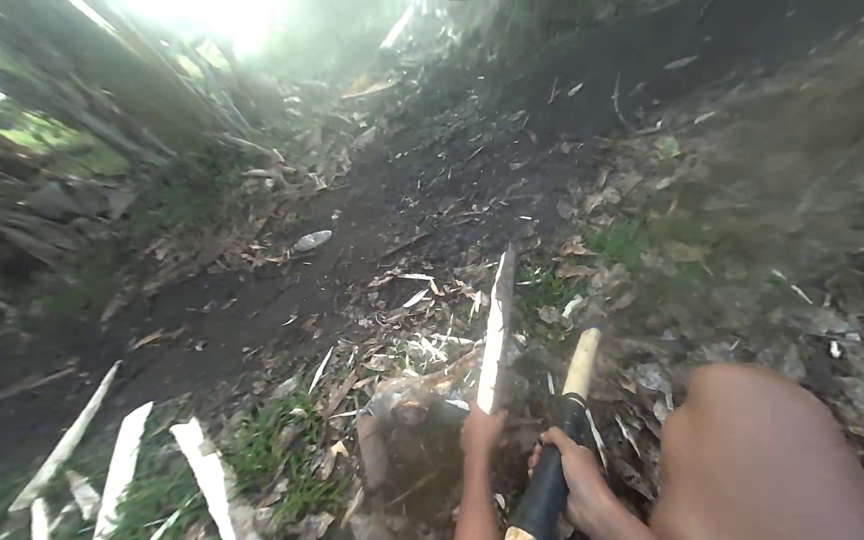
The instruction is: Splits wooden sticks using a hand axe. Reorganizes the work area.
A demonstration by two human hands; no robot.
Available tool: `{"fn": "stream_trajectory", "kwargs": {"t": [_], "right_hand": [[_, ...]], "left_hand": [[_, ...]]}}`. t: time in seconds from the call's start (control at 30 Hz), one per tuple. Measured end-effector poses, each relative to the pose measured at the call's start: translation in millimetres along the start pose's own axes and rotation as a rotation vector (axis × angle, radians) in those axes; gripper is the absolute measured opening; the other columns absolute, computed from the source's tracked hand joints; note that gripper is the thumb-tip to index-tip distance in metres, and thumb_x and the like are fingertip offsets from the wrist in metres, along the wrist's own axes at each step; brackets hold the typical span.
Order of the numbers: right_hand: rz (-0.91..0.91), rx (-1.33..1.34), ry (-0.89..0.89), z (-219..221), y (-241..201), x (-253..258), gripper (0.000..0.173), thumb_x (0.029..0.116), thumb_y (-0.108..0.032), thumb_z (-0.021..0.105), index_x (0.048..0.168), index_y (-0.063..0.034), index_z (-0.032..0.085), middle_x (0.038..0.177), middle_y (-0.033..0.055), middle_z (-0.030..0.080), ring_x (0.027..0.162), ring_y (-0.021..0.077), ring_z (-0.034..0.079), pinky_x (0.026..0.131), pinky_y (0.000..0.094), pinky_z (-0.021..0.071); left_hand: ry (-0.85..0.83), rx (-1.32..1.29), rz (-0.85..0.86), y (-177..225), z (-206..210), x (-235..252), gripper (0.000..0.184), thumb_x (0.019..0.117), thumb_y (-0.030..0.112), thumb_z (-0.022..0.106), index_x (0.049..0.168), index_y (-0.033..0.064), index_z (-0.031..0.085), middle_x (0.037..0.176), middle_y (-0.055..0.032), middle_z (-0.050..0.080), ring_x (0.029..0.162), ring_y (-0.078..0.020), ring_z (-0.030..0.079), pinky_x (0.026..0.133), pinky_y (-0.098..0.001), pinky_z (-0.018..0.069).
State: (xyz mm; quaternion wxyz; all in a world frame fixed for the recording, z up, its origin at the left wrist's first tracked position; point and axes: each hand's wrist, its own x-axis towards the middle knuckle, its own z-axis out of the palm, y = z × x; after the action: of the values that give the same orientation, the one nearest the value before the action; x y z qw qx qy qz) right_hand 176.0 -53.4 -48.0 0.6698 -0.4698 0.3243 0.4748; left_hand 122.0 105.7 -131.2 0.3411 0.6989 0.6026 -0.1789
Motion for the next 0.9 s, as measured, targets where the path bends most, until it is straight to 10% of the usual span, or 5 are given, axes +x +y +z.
{"fn": "stream_trajectory", "kwargs": {"t": [0.57,0.8,0.9], "right_hand": [[-0.048,-0.104,0.017,-17,7,5,0.015,0.1016,-0.014,0.053,0.095,-0.0007,0.054,0.065,0.0112,0.059,0.052,0.0205,0.062,0.05,0.0361,0.0577],[-0.05,-0.069,0.003,-13,11,7,0.016,0.1021,-0.016,0.053,0.096,-0.001,0.055,0.068,0.0116,0.06,0.054,0.0212,0.063,0.052,0.037,0.0585],[-0.046,-0.072,-0.005,-10,13,6,0.015,0.1031,-0.016,0.052,0.098,-0.0013,0.054,0.068,0.0111,0.06,0.055,0.0209,0.063,0.053,0.037,0.0587]], "left_hand": [[0.518,0.634,0.29,31,63,-42,0.063,0.0953,0.015,0.06,0.154,0.0009,0.042,0.14,-0.0205,0.059,0.12,-0.0323,0.064,0.089,-0.0488,0.0535],[0.22,0.357,0.176,44,27,-51,0.08,0.0936,0.032,0.067,0.16,0.0046,0.03,0.155,-0.0234,0.042,0.122,-0.0393,0.061,0.09,-0.0528,0.0559],[0.044,0.151,0.124,39,-7,-41,0.085,0.0891,0.041,0.072,0.157,0.0095,0.033,0.142,-0.023,0.057,0.114,-0.0406,0.067,0.092,-0.0591,0.0548]]}}
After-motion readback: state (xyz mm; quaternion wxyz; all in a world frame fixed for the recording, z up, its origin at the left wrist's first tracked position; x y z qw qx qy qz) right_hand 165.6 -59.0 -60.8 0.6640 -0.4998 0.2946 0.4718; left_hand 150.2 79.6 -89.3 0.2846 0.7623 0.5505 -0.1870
